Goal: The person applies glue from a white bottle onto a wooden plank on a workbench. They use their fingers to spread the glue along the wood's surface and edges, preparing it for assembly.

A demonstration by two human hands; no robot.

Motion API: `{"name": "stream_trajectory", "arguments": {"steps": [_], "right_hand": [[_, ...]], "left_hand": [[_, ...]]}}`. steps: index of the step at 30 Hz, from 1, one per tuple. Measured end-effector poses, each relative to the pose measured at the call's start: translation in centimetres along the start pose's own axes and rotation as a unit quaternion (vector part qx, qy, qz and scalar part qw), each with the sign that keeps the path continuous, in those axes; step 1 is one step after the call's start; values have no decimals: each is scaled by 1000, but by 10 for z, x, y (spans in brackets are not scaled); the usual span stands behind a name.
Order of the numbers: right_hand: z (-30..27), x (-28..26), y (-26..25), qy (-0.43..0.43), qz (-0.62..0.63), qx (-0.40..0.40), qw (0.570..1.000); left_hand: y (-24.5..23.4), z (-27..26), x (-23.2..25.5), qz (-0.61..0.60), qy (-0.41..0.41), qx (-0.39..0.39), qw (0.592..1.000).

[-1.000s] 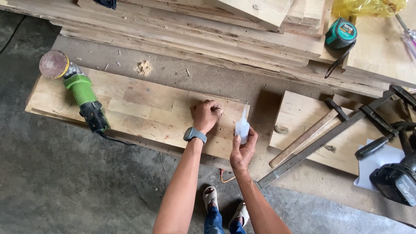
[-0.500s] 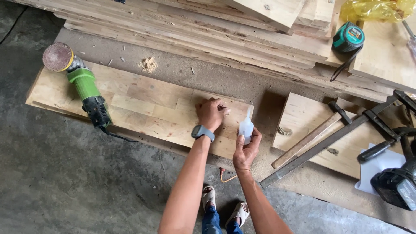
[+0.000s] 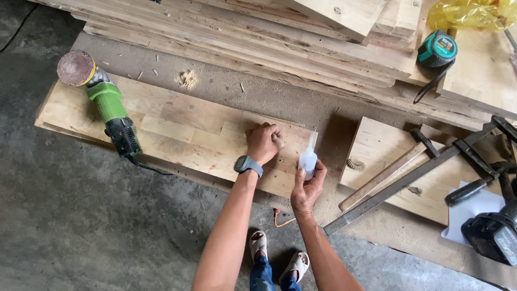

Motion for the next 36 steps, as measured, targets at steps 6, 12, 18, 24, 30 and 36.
{"name": "stream_trajectory", "arguments": {"steps": [6, 12, 18, 24, 30, 36], "right_hand": [[0, 0, 1, 8, 8, -1, 1000], [-1, 1, -1, -2, 9, -1, 1000], [1, -3, 1, -2, 5, -1, 1000], [1, 2, 0, 2, 10, 1, 1000], [0, 1, 0, 10, 10, -2, 1000], [1, 4, 0, 7, 16, -1, 1000]], "left_hand": [[7, 13, 0, 25, -58, -33, 997], [10, 7, 10, -45, -73, -28, 996], [24, 21, -3, 75, -61, -12, 995], [34, 19, -32, 1, 3, 16, 1000], [7, 15, -3, -23, -20, -12, 999], [11, 18, -6, -13, -28, -18, 999]]}}
Point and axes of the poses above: each hand's wrist, its own z-axis towards the middle knuckle, its own y-axis out of the palm, x = y × z, the point moved 5 cm from there along z, towards the middle knuckle, and after that the axes turned 6 degrees about y, right-handed, at the moved point
